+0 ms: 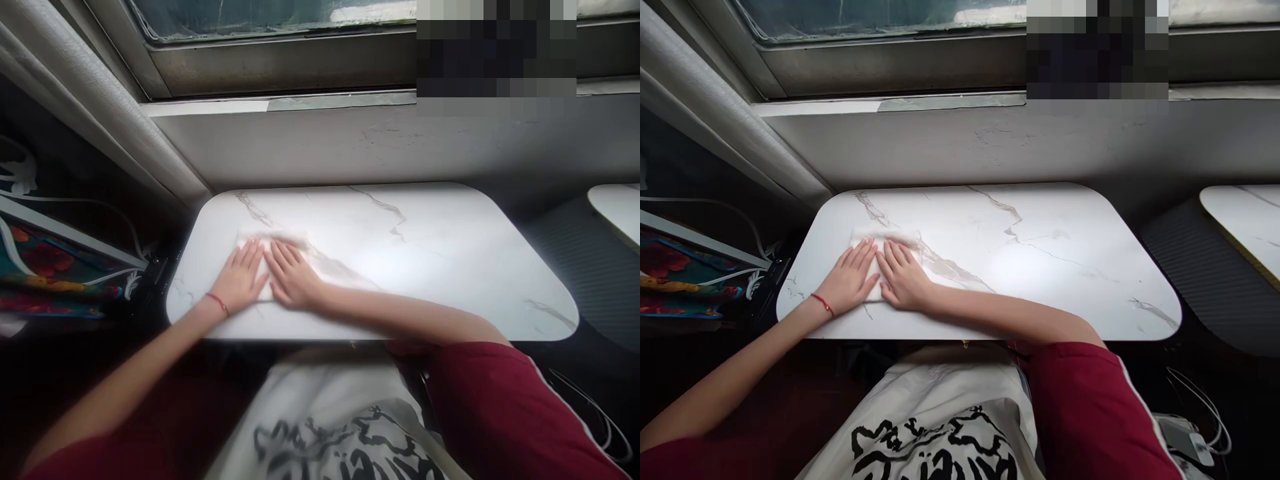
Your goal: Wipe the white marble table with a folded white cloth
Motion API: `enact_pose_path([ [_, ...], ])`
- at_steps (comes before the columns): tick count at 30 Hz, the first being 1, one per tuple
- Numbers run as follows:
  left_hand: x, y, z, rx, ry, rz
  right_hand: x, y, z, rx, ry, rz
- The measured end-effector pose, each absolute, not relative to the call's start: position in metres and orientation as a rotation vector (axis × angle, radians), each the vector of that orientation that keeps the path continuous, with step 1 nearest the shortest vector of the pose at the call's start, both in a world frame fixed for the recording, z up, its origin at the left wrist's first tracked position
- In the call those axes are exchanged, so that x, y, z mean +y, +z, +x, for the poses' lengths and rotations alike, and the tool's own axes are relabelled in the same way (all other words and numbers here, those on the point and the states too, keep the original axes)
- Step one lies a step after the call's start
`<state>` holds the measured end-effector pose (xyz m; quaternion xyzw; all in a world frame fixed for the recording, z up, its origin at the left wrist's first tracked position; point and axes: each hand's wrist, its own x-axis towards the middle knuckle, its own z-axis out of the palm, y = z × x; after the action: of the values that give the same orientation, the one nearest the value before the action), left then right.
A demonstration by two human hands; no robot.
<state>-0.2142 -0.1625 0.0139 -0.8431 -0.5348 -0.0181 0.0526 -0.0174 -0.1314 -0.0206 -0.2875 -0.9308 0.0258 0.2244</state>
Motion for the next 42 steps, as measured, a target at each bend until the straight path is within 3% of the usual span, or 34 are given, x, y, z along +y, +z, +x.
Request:
enact_pose_path([
  [7,-0.214,0.013,-0.171,-1.55,-0.032,-2.546,-0.182,-0.014,0.027,-2.593,0.124,-0.721],
  [25,-0.016,0.006,-0.047,-1.666,-0.168,-2.617,0.007,-0.012,0.145,-2.615,-0.014,-0.943],
  [31,0.004,0.001,0.0,-1.713,-0.24,-2.582,0.037,0.04,0.184,-2.595,0.01,-1.174],
  [37,0.007,-0.002,0.014,-1.741,-0.267,-2.53,0.082,0.115,0.218,-1.878,-0.415,-1.384],
  [42,0.0,0.004,0.01,-1.681,-0.219,-2.469,0.121,0.119,0.232,-1.689,-0.453,-1.489],
])
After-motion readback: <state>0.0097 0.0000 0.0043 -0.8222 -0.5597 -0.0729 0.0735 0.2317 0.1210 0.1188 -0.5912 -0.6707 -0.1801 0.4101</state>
